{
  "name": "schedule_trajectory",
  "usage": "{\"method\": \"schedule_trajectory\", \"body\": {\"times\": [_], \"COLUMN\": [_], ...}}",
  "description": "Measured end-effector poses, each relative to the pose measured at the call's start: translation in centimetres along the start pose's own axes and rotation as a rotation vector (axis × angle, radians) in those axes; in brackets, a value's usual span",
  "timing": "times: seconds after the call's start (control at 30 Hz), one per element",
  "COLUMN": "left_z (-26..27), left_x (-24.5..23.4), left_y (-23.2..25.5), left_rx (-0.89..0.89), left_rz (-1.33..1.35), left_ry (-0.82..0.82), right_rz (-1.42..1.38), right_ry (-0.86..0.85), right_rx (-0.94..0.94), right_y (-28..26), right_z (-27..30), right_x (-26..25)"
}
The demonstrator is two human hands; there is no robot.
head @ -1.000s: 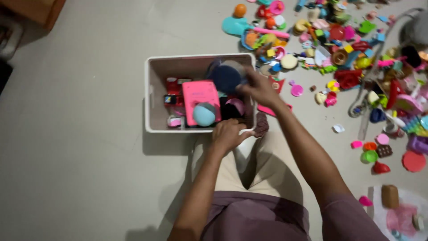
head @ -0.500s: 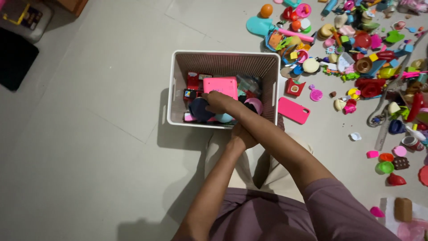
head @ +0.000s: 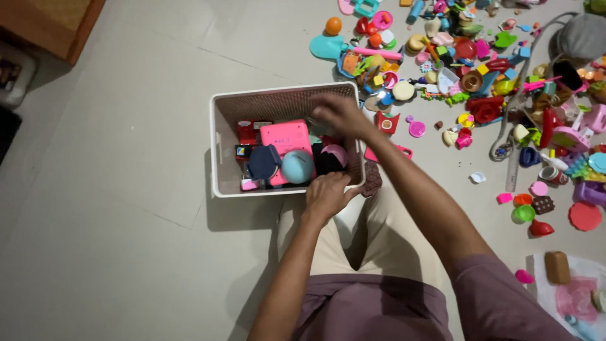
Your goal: Picking up various toys from the floor and putting them into a white storage basket.
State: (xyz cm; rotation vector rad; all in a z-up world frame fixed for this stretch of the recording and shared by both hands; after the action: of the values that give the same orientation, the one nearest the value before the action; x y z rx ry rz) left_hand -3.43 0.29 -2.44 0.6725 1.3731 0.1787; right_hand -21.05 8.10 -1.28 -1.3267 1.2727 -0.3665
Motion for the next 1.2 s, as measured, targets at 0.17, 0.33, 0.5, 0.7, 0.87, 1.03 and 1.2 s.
{"method": "schedule_trajectory", "body": {"times": [0.17,0.33,0.5,0.7,0.87,1.03,1.2], "left_z": [0.1,-0.1,-0.6,-1.6,-1.7,-1.7,-1.4], "left_x": [-0.6,-0.6,-0.8,-1.6,-1.6,-1.6,-1.2], "left_y": [0.3,0.2,0.1,0.5,0.3,0.5,0.4], "left_rx": [0.106,0.054,0.048,0.026,0.029,0.032,0.038], "left_rz": [0.125,0.105,0.123,0.109,0.113,0.13,0.109], "left_ry": [0.164,0.112,0.089,0.004,-0.011,0.013,0.037], "right_rz": [-0.131,0.107,0.548,0.551,0.628,0.684,0.59], "right_ry": [0.256,0.368,0.28,0.219,0.157,0.247,0.331], "right_rx": [0.211,0.405,0.463,0.356,0.446,0.39,0.375], "right_y": [5.1,17.5,24.8,26.1,25.5,24.7,22.7], "right_z": [1.5,3.9,3.9,-0.6,-1.8,-0.2,1.5], "right_x": [-6.6,-8.4,-8.2,-8.7,-7.7,-7.1,-6.7]}}
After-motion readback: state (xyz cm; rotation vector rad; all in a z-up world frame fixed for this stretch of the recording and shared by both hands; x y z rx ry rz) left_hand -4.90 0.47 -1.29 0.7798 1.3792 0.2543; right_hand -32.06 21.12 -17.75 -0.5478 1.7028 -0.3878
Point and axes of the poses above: each hand's wrist, its own z-axis away from the middle knuckle, its own x-axis out of the palm, y = z × x, the point moved 5 cm from there along -z, towards the middle knuckle, and after that the axes turned 2 degrees about -x, right-handed, at the moved point
